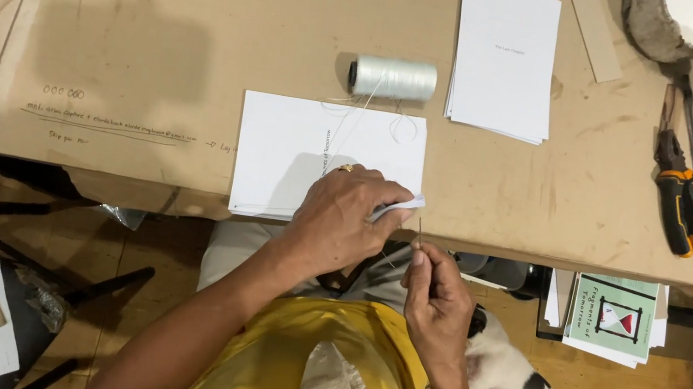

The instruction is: The person sits at a wooden workbench and sews a stack of white paper sheets using a needle and white thread. They pass the needle through pre-punched holes in the spine of the paper stack, pulling the thread tight to bind the pages together. A dog is visible on the floor nearby.

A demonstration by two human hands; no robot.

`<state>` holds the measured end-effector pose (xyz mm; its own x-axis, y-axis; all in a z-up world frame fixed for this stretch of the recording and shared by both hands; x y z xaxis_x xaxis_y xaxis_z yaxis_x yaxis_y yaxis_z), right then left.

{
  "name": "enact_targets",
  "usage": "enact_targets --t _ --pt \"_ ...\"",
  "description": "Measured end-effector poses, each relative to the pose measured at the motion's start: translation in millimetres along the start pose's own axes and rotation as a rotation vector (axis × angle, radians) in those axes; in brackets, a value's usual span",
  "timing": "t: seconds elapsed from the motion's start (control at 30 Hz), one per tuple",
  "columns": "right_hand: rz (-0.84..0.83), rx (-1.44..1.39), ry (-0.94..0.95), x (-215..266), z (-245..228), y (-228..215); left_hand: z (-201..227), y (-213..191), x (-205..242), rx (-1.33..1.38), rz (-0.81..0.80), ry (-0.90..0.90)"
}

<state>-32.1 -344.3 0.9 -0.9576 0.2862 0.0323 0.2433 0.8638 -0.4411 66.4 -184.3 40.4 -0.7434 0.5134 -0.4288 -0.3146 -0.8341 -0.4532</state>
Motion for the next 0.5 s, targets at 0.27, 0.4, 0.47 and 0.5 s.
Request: enact_targets --t 0.27,0.4,0.47,0.5 --pt "-0.006 0.012 -0.029 -4.2 -1.6 4.4 -4.2 1.2 -0.3 -0.007 0.006 0.001" --pt "0.009 0.017 -0.029 -6.1 0.0 3.5 -5.3 1.2 -0.5 -0.006 -0.007 -0.004" --pt "0.013 0.029 -0.027 -6.3 -2.7 3.5 -6.0 1.5 -0.1 -0.006 -0.01 -0.003" --pt "0.015 0.04 -0.025 -6.2 -3.9 3.8 -6.4 1.6 0.6 -0.008 -0.012 -0.003"
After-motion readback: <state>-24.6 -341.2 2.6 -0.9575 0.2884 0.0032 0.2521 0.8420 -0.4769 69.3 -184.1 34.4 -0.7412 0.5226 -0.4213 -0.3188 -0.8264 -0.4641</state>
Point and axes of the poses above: each hand's wrist, its own x-axis away from the middle knuckle, its own y-axis out of the palm, z = x × y, the point moved 5 cm from there along -x, towards the middle knuckle, and after that the axes turned 15 degrees about y, right-handed, at the moved point
